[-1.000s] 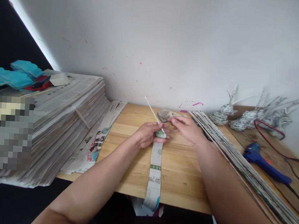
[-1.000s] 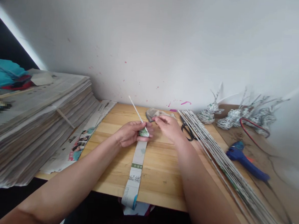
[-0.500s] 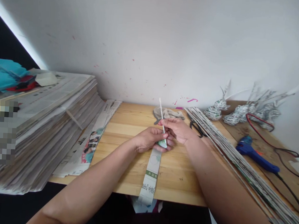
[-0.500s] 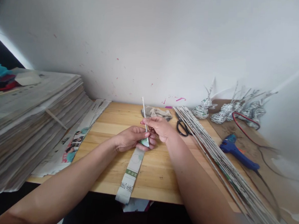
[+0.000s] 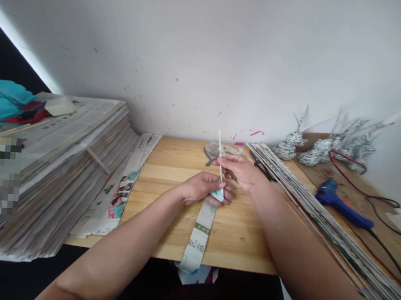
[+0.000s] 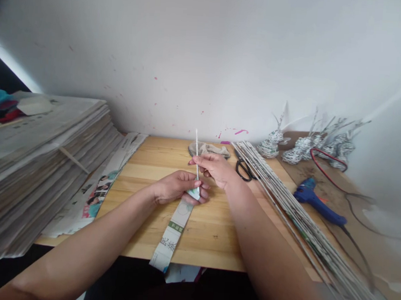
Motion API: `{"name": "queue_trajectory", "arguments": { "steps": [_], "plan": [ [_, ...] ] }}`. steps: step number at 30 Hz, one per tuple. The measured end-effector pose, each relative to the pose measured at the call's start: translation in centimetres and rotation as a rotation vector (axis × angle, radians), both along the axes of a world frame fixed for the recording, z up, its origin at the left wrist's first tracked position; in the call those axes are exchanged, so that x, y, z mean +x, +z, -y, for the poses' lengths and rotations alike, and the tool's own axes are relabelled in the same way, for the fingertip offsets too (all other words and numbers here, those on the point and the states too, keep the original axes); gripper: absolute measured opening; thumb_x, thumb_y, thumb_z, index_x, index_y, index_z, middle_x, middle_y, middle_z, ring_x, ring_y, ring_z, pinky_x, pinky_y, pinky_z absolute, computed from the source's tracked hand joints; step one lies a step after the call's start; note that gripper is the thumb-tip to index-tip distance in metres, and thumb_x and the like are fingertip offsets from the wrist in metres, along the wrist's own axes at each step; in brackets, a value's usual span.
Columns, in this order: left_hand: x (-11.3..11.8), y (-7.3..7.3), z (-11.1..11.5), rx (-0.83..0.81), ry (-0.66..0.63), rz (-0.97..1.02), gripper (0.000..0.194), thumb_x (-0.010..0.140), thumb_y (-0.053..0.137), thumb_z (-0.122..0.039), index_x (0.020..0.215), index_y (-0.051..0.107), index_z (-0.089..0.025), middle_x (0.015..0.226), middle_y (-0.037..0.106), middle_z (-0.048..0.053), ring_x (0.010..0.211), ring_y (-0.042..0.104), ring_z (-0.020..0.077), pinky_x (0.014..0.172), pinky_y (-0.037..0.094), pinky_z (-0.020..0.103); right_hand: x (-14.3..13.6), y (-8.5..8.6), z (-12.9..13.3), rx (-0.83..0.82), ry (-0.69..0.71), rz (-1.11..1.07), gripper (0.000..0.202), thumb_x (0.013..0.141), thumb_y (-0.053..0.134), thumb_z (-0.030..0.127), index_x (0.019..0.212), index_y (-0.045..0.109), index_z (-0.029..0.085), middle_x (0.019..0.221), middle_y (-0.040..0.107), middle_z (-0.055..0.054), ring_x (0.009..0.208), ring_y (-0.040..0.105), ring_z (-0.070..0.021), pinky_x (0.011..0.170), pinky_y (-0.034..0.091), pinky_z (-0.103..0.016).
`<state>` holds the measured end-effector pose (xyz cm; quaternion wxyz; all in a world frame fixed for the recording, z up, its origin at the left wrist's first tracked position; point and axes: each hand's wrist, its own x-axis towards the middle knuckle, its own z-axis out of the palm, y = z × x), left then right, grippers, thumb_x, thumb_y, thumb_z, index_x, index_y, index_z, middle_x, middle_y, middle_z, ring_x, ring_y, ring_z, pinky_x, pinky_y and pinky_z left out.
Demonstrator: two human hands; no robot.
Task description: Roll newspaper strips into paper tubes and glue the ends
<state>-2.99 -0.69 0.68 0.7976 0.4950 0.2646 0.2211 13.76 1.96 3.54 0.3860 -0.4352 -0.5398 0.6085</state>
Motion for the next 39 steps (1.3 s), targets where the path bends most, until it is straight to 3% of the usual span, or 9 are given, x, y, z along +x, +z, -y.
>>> {"name": "queue_trajectory", "arguments": {
  "steps": [4, 9, 15, 20, 25, 30, 35, 39],
  "plan": [
    [0.1, 0.1, 0.2, 0.014, -0.014, -0.022, 0.04, 0.077, 0.068, -0.042, 0.101, 0.068, -0.011, 0.096, 0.069, 0.018, 0.088, 0.067, 0.0232, 0.076, 0.052, 0.037, -0.1, -0.1, -0.2, 0.013, -0.107, -0.016, 0.032, 0.063, 0.078, 0.044, 0.066, 0.064, 0.015, 0.059, 0.049, 0.004, 0.049, 0.032, -0.0051, 0.041, 0.019, -0.021],
    [0.0, 0.2, 0.2, 0.007, -0.02, 0.007, 0.039, 0.077, 0.067, -0.042, 0.101, 0.067, -0.011, 0.098, 0.069, 0.019, 0.088, 0.067, 0.0241, 0.076, 0.052, 0.038, 0.2, -0.1, -0.1, -0.009, 0.063, -0.032, 0.034, 0.071, 0.071, 0.048, 0.082, 0.07, 0.015, 0.064, 0.053, 0.0, 0.055, 0.041, -0.0074, 0.042, 0.024, -0.02],
    [0.1, 0.0, 0.3, 0.014, -0.041, -0.024, 0.036, 0.079, 0.066, -0.041, 0.101, 0.068, -0.012, 0.097, 0.069, 0.017, 0.089, 0.067, 0.023, 0.077, 0.052, 0.038, 0.2, 0.1, -0.2, 0.002, -0.134, -0.022, 0.034, 0.061, 0.08, 0.045, 0.063, 0.061, 0.017, 0.051, 0.042, 0.005, 0.047, 0.032, -0.006, 0.038, 0.016, -0.02],
    [0.0, -0.1, 0.2, 0.018, -0.035, -0.016, 0.037, 0.079, 0.066, -0.041, 0.102, 0.068, -0.012, 0.098, 0.069, 0.017, 0.089, 0.067, 0.0224, 0.078, 0.052, 0.037, 0.9, 0.3, -0.2, 0.004, 0.094, 0.005, 0.036, 0.07, 0.072, 0.049, 0.084, 0.069, 0.016, 0.06, 0.05, 0.002, 0.051, 0.039, -0.0066, 0.039, 0.022, -0.02],
    [0.0, -0.1, 0.3, 0.0, -0.061, -0.016, 0.036, 0.079, 0.066, -0.039, 0.102, 0.067, -0.011, 0.099, 0.068, 0.017, 0.09, 0.066, 0.0222, 0.079, 0.052, 0.037, 0.9, 0.3, -0.2, 0.039, -0.035, 0.064, 0.032, 0.065, 0.078, 0.044, 0.066, 0.062, 0.017, 0.055, 0.043, 0.004, 0.049, 0.035, -0.0057, 0.039, 0.019, -0.019],
    [0.1, -0.1, 0.3, 0.003, -0.059, -0.019, 0.038, 0.078, 0.067, -0.04, 0.103, 0.067, -0.012, 0.098, 0.068, 0.016, 0.087, 0.066, 0.0214, 0.077, 0.052, 0.035, 0.9, 0.3, -0.1, 0.034, 0.125, 0.065, 0.036, 0.072, 0.07, 0.049, 0.085, 0.07, 0.015, 0.064, 0.053, 0.001, 0.052, 0.039, -0.0062, 0.04, 0.022, -0.02],
    [0.1, -0.4, 0.1, -0.02, -0.1, -0.018, 0.04, 0.077, 0.068, -0.042, 0.102, 0.067, -0.011, 0.096, 0.068, 0.017, 0.086, 0.066, 0.0213, 0.071, 0.051, 0.031, 0.9, 0.2, -0.3, 0.009, -0.033, 0.074, 0.033, 0.065, 0.076, 0.046, 0.07, 0.065, 0.015, 0.052, 0.044, 0.005, 0.046, 0.032, -0.005, 0.038, 0.016, -0.021],
    [0.0, -0.3, 0.1, -0.013, -0.076, 0.016, 0.037, 0.079, 0.066, -0.04, 0.102, 0.066, -0.012, 0.098, 0.068, 0.017, 0.086, 0.066, 0.021, 0.072, 0.052, 0.032, 1.0, 0.2, -0.2, -0.007, 0.111, 0.037, 0.037, 0.073, 0.069, 0.049, 0.088, 0.07, 0.015, 0.063, 0.053, 0.001, 0.05, 0.038, -0.0058, 0.04, 0.02, -0.02]
  ]
}}
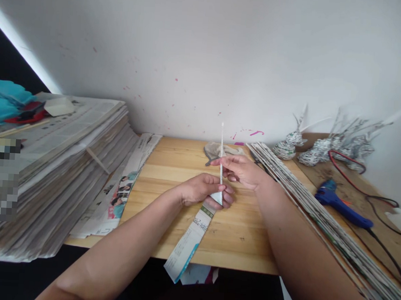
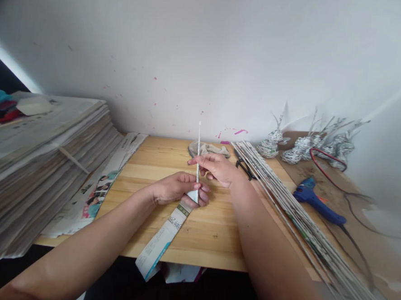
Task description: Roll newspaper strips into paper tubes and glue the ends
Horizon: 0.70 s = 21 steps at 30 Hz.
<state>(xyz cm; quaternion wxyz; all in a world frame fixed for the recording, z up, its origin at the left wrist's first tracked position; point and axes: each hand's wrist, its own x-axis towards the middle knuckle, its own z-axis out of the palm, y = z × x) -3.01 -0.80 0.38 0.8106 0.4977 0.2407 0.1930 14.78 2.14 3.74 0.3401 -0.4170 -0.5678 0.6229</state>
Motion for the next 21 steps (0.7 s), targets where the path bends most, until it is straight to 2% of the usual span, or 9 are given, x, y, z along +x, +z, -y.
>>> {"name": "queue_trajectory", "arguments": {
  "steps": [2, 5, 7, 12, 14, 18, 21],
  "plan": [
    [0.01, 0.21, 0.06, 0.009, 0.001, 0.002, 0.035, 0.08, 0.065, -0.039, 0.102, 0.066, -0.012, 0.099, 0.068, 0.017, 0.087, 0.066, 0.0212, 0.073, 0.052, 0.034, -0.02, -0.05, -0.04, -0.004, 0.008, -0.012, 0.036, 0.072, 0.071, 0.047, 0.087, 0.07, 0.014, 0.063, 0.053, 0.001, 0.05, 0.037, -0.0053, 0.04, 0.02, -0.02],
    [0.05, 0.58, 0.18, 0.031, -0.019, -0.055, 0.036, 0.081, 0.063, -0.039, 0.103, 0.067, -0.011, 0.097, 0.068, 0.017, 0.088, 0.067, 0.0221, 0.076, 0.052, 0.036, -0.16, -0.16, -0.21, 0.004, -0.144, -0.017, 0.032, 0.066, 0.076, 0.044, 0.073, 0.067, 0.014, 0.056, 0.046, 0.004, 0.048, 0.033, -0.005, 0.039, 0.016, -0.02],
    [0.05, 0.72, 0.2, 0.043, -0.025, -0.079, 0.035, 0.082, 0.062, -0.039, 0.104, 0.066, -0.011, 0.096, 0.069, 0.017, 0.088, 0.067, 0.0222, 0.077, 0.052, 0.037, -0.16, -0.17, -0.27, 0.005, -0.188, -0.028, 0.032, 0.066, 0.076, 0.045, 0.071, 0.065, 0.015, 0.053, 0.043, 0.005, 0.048, 0.034, -0.0056, 0.039, 0.016, -0.02],
    [-0.06, 0.45, 0.04, 0.04, -0.028, -0.074, 0.036, 0.083, 0.061, -0.039, 0.105, 0.066, -0.011, 0.098, 0.069, 0.018, 0.089, 0.067, 0.0228, 0.077, 0.052, 0.037, 0.32, -0.07, -0.13, 0.007, 0.054, -0.012, 0.035, 0.073, 0.07, 0.046, 0.09, 0.071, 0.015, 0.062, 0.052, 0.001, 0.051, 0.039, -0.0059, 0.039, 0.02, -0.02],
    [-0.1, 0.28, -0.04, 0.032, -0.033, -0.059, 0.036, 0.082, 0.063, -0.04, 0.104, 0.066, -0.011, 0.098, 0.068, 0.018, 0.089, 0.067, 0.0225, 0.077, 0.052, 0.037, 0.34, -0.06, -0.14, 0.022, 0.022, 0.01, 0.031, 0.07, 0.074, 0.042, 0.083, 0.07, 0.014, 0.06, 0.051, 0.002, 0.049, 0.037, -0.005, 0.039, 0.019, -0.019],
    [-0.16, 0.12, -0.11, 0.028, -0.039, -0.058, 0.039, 0.08, 0.064, -0.041, 0.105, 0.066, -0.011, 0.1, 0.068, 0.018, 0.089, 0.067, 0.0224, 0.08, 0.051, 0.038, 0.15, 0.0, -0.19, 0.023, -0.136, 0.003, 0.031, 0.066, 0.077, 0.043, 0.071, 0.066, 0.014, 0.055, 0.046, 0.004, 0.048, 0.036, -0.005, 0.038, 0.017, -0.019],
    [-0.21, 0.13, -0.11, 0.03, -0.032, -0.064, 0.04, 0.08, 0.064, -0.042, 0.106, 0.066, -0.011, 0.1, 0.068, 0.018, 0.089, 0.067, 0.0232, 0.079, 0.051, 0.038, 0.15, 0.07, -0.07, 0.011, -0.039, -0.01, 0.035, 0.072, 0.071, 0.047, 0.082, 0.07, 0.014, 0.06, 0.05, 0.002, 0.052, 0.039, -0.006, 0.039, 0.019, -0.019]
  ]
}}
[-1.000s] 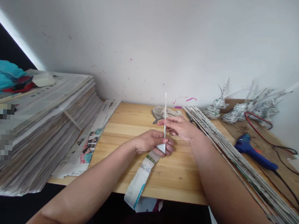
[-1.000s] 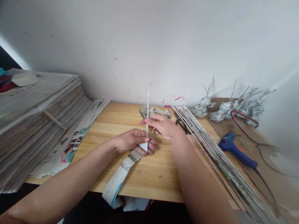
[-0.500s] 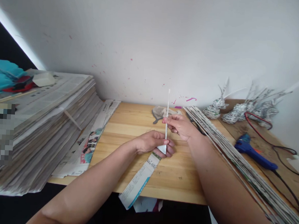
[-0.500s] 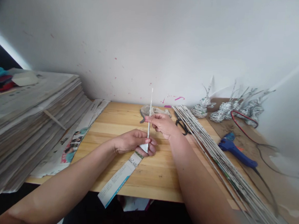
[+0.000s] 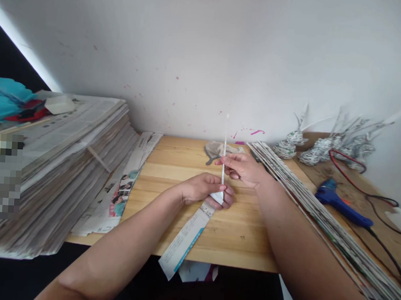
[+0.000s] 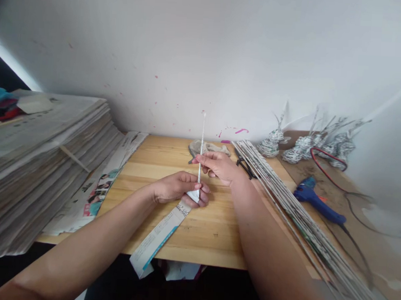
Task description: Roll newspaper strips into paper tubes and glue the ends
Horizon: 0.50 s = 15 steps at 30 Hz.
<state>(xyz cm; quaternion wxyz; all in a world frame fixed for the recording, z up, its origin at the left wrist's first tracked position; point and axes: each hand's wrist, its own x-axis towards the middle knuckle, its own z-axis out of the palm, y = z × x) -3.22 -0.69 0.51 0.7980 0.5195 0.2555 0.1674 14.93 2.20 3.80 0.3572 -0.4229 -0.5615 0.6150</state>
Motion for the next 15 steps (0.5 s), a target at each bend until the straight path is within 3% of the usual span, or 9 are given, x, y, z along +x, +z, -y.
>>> {"name": "queue_trajectory", "arguments": {
  "steps": [3, 8, 13, 15],
  "plan": [
    [0.01, 0.03, 0.04, -0.014, 0.003, 0.013, 0.04, 0.079, 0.065, -0.043, 0.104, 0.066, -0.011, 0.099, 0.068, 0.018, 0.088, 0.067, 0.0236, 0.077, 0.052, 0.038, -0.17, -0.07, 0.12, 0.009, 0.05, 0.011, 0.035, 0.074, 0.069, 0.048, 0.084, 0.072, 0.015, 0.061, 0.05, 0.001, 0.052, 0.039, -0.0061, 0.04, 0.021, -0.019],
    [0.08, 0.29, 0.1, -0.034, -0.014, 0.034, 0.04, 0.077, 0.067, -0.044, 0.101, 0.067, -0.011, 0.1, 0.068, 0.019, 0.086, 0.067, 0.0233, 0.075, 0.052, 0.037, -0.81, -0.35, 0.08, 0.021, -0.099, 0.004, 0.033, 0.069, 0.075, 0.046, 0.074, 0.07, 0.014, 0.057, 0.047, 0.003, 0.05, 0.035, -0.0053, 0.039, 0.02, -0.019],
    [-0.1, 0.69, 0.11, -0.007, -0.005, 0.0, 0.041, 0.079, 0.064, -0.044, 0.103, 0.067, -0.011, 0.095, 0.069, 0.019, 0.085, 0.068, 0.0232, 0.075, 0.052, 0.037, -0.2, -0.4, 0.1, -0.045, 0.103, -0.04, 0.039, 0.076, 0.066, 0.051, 0.089, 0.071, 0.015, 0.061, 0.052, 0.001, 0.05, 0.04, -0.0062, 0.04, 0.022, -0.019],
    [-0.2, 0.72, 0.07, 0.006, 0.001, 0.01, 0.041, 0.08, 0.064, -0.044, 0.103, 0.067, -0.011, 0.094, 0.069, 0.019, 0.084, 0.068, 0.0229, 0.075, 0.052, 0.036, 0.09, -0.44, 0.09, -0.034, 0.118, -0.025, 0.037, 0.076, 0.067, 0.048, 0.093, 0.071, 0.015, 0.061, 0.052, 0.001, 0.05, 0.04, -0.0058, 0.04, 0.023, -0.019]
  ]
}}
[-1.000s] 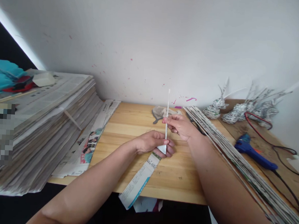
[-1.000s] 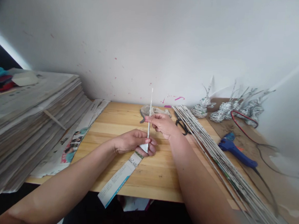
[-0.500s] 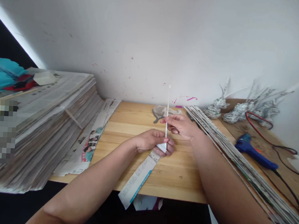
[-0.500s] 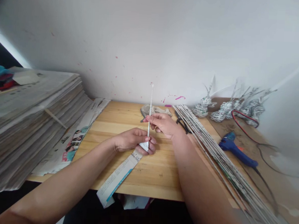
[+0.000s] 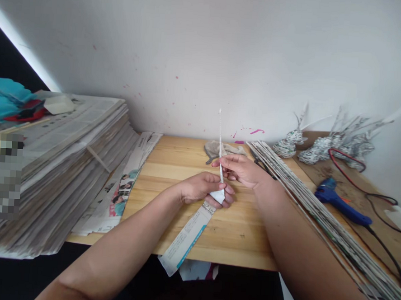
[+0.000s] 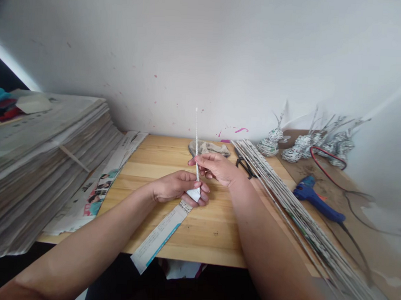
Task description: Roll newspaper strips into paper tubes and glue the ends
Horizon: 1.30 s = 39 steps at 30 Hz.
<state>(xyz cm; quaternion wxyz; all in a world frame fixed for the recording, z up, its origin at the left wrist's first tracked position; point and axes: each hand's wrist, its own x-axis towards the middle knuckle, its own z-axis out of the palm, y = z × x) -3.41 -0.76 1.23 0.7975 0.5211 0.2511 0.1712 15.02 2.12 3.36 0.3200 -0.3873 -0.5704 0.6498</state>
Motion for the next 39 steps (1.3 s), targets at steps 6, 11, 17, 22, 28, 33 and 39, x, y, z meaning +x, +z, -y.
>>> {"name": "queue_trajectory", "arguments": {
  "steps": [6, 11, 17, 22, 28, 33, 39],
  "plan": [
    [0.0, -0.2, -0.3, 0.062, 0.11, -0.014, 0.039, 0.078, 0.066, -0.044, 0.098, 0.069, -0.012, 0.098, 0.068, 0.018, 0.082, 0.067, 0.0208, 0.068, 0.053, 0.031, -0.5, -0.1, -0.1, 0.124, -0.109, 0.093, 0.03, 0.073, 0.072, 0.042, 0.085, 0.071, 0.015, 0.06, 0.05, 0.003, 0.051, 0.039, -0.0055, 0.042, 0.023, -0.02],
    [0.1, 0.0, -0.7, 0.045, 0.331, -0.037, 0.039, 0.068, 0.075, -0.042, 0.091, 0.071, -0.01, 0.088, 0.069, 0.013, 0.079, 0.066, 0.0195, 0.064, 0.054, 0.029, -1.4, 0.3, 0.2, 0.197, -0.237, 0.093, 0.033, 0.074, 0.068, 0.049, 0.079, 0.066, 0.016, 0.064, 0.053, 0.002, 0.055, 0.046, -0.0075, 0.043, 0.027, -0.021],
    [-0.2, 0.7, -1.6, 0.044, 0.687, 0.073, 0.034, 0.061, 0.081, -0.033, 0.087, 0.072, -0.014, 0.083, 0.067, 0.005, 0.066, 0.06, 0.0107, 0.054, 0.051, 0.021, -2.4, 0.1, 0.7, 0.193, -0.233, 0.147, 0.036, 0.068, 0.074, 0.046, 0.088, 0.061, 0.019, 0.072, 0.061, 0.0, 0.06, 0.052, -0.01, 0.044, 0.032, -0.02],
    [-0.5, 0.5, -2.0, 0.053, 0.816, 0.061, 0.032, 0.057, 0.083, -0.029, 0.083, 0.072, -0.014, 0.075, 0.066, 0.002, 0.057, 0.056, 0.0069, 0.042, 0.039, 0.014, -3.6, -0.7, 1.0, 0.195, -0.29, 0.112, 0.036, 0.064, 0.076, 0.044, 0.081, 0.059, 0.017, 0.064, 0.06, 0.002, 0.051, 0.048, -0.008, 0.043, 0.031, -0.021],
    [-0.9, 0.4, -2.3, 0.055, 0.84, 0.054, 0.032, 0.06, 0.081, -0.03, 0.085, 0.072, -0.012, 0.082, 0.068, 0.006, 0.065, 0.061, 0.0099, 0.044, 0.039, 0.014, -3.7, -0.7, 0.9, 0.134, -0.387, 0.123, 0.033, 0.063, 0.075, 0.043, 0.072, 0.059, 0.017, 0.063, 0.061, 0.0, 0.047, 0.043, -0.0076, 0.041, 0.027, -0.022],
    [-1.1, 0.7, -2.6, 0.013, 0.864, 0.068, 0.027, 0.061, 0.08, -0.025, 0.082, 0.072, -0.01, 0.076, 0.068, 0.007, 0.064, 0.061, 0.0105, 0.04, 0.034, 0.013, -3.1, -0.3, 0.9, 0.122, -0.334, 0.154, 0.024, 0.064, 0.074, 0.034, 0.077, 0.061, 0.018, 0.069, 0.063, -0.002, 0.05, 0.044, -0.0082, 0.041, 0.029, -0.021],
    [-1.1, 0.9, -2.8, -0.075, 0.888, 0.073, 0.017, 0.065, 0.074, -0.017, 0.079, 0.072, -0.008, 0.074, 0.067, 0.007, 0.058, 0.058, 0.0074, 0.039, 0.035, 0.012, -3.6, -0.7, 0.9, 0.155, -0.415, 0.145, 0.022, 0.064, 0.073, 0.032, 0.071, 0.057, 0.019, 0.063, 0.059, 0.001, 0.046, 0.041, -0.008, 0.04, 0.029, -0.022]
  ]
}}
